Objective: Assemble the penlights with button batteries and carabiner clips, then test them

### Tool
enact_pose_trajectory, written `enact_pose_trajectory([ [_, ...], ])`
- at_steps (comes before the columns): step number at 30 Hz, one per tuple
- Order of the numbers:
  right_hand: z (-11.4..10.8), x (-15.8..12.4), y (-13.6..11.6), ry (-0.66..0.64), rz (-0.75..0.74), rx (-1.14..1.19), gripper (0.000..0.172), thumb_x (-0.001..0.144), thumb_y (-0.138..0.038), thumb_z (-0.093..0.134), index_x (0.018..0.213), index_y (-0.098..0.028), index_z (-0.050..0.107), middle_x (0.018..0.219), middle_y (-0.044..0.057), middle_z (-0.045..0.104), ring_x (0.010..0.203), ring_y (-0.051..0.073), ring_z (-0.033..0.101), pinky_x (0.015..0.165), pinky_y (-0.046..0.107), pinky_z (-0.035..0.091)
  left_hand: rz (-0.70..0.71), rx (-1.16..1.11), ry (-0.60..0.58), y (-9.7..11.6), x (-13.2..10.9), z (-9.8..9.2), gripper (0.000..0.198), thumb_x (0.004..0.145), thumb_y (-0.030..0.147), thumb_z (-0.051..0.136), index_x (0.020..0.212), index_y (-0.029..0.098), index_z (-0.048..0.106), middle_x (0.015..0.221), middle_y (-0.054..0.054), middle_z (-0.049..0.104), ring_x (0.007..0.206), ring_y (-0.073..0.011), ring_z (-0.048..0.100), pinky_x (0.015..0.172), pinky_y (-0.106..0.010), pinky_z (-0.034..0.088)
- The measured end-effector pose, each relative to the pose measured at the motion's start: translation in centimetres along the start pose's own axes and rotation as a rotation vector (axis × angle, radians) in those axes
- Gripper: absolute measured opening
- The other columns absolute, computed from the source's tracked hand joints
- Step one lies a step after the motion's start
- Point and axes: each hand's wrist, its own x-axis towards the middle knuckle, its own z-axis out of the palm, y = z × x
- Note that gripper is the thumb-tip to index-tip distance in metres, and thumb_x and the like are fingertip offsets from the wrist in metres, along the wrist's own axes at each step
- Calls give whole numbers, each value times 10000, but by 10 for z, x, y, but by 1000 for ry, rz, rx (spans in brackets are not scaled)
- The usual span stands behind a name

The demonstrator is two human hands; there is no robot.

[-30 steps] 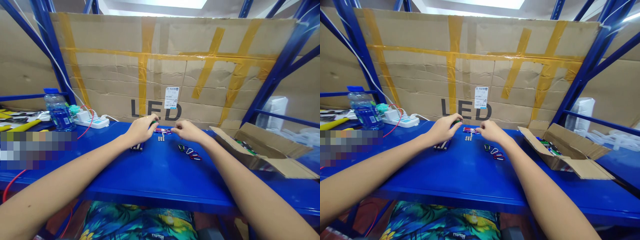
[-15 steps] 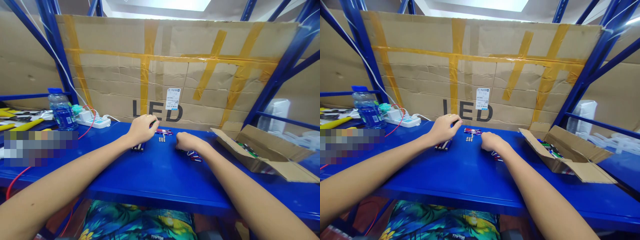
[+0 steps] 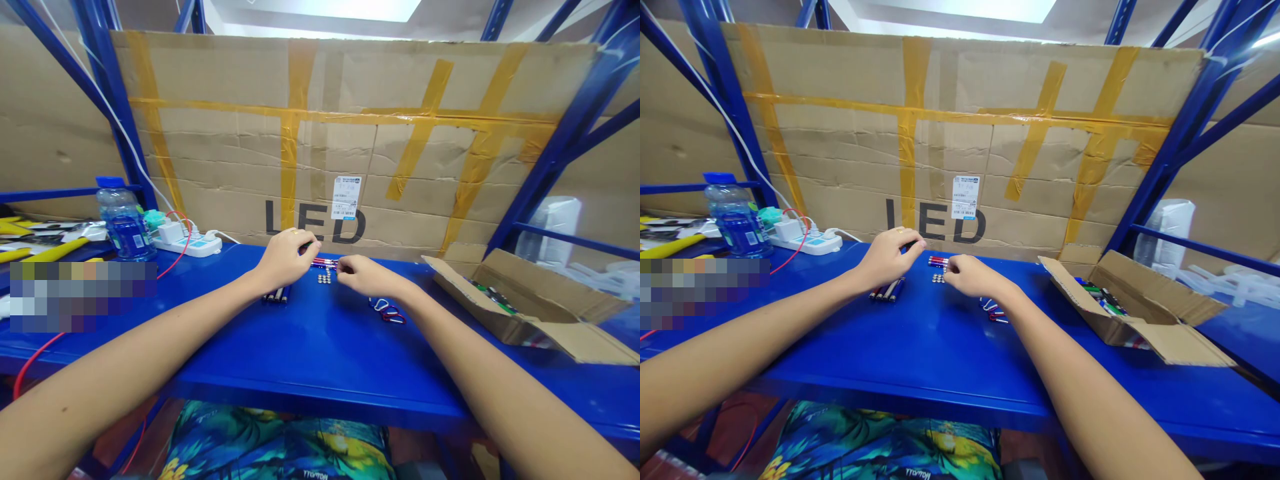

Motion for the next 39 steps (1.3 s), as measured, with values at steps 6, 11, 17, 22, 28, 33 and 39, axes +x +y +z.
enact_pose_trajectory([
  [6, 0, 1, 0, -167, 100, 745, 139, 874, -285, 534, 811, -192, 451, 774, 37, 624, 632, 150, 618, 579, 300, 504, -4, -86, -21, -2, 1, 2, 240, 935, 304, 462, 827, 177, 635, 850, -47, 700, 835, -197, 618, 765, -340, 469],
  [11, 6, 4, 8, -126, 52, 959, 310, 796, -403, 701, 808, -185, 481, 691, -19, 544, 569, 100, 514, 525, 257, 453, 38, -181, -71, -2, -2, 7, 160, 927, 229, 480, 919, 164, 626, 924, -67, 710, 862, -192, 648, 769, -333, 493],
  [17, 7, 5, 5, -141, 30, 1101, 360, 727, -384, 781, 825, -169, 509, 691, -24, 546, 560, 72, 421, 513, 227, 336, 94, -211, -76, 0, -6, 16, 125, 884, 220, 566, 965, 165, 643, 936, -63, 713, 852, -183, 651, 764, -319, 495],
  [22, 6, 2, 0, -178, 31, 1160, 287, 738, -272, 764, 850, -164, 523, 733, 16, 605, 580, 78, 435, 530, 229, 320, 157, -214, -57, -5, -6, 18, 89, 861, 154, 556, 864, 163, 645, 841, -36, 694, 786, -159, 638, 735, -289, 480],
  [28, 5, 5, -1, -90, 57, 1236, 212, 708, -216, 753, 782, -139, 569, 684, 17, 588, 567, 80, 434, 516, 240, 333, 156, -228, -18, -5, -5, 16, 107, 846, 121, 540, 859, 162, 638, 832, -27, 677, 775, -150, 622, 725, -276, 467],
  [33, 9, 8, -3, 26, 48, 1146, 230, 688, -292, 758, 701, -135, 589, 640, 22, 595, 517, 76, 425, 475, 246, 333, 152, -254, -18, -5, -6, 18, 103, 849, 121, 533, 853, 163, 627, 828, -29, 663, 783, -154, 613, 731, -276, 459],
  [39, 16, 10, -3, 226, -42, 709, 122, 791, -267, 601, 729, -184, 536, 625, -3, 593, 486, 104, 463, 484, 265, 373, 41, -275, -88, -4, -8, 20, 37, 869, 200, 548, 861, 183, 580, 832, -28, 658, 775, -172, 599, 708, -294, 437],
])
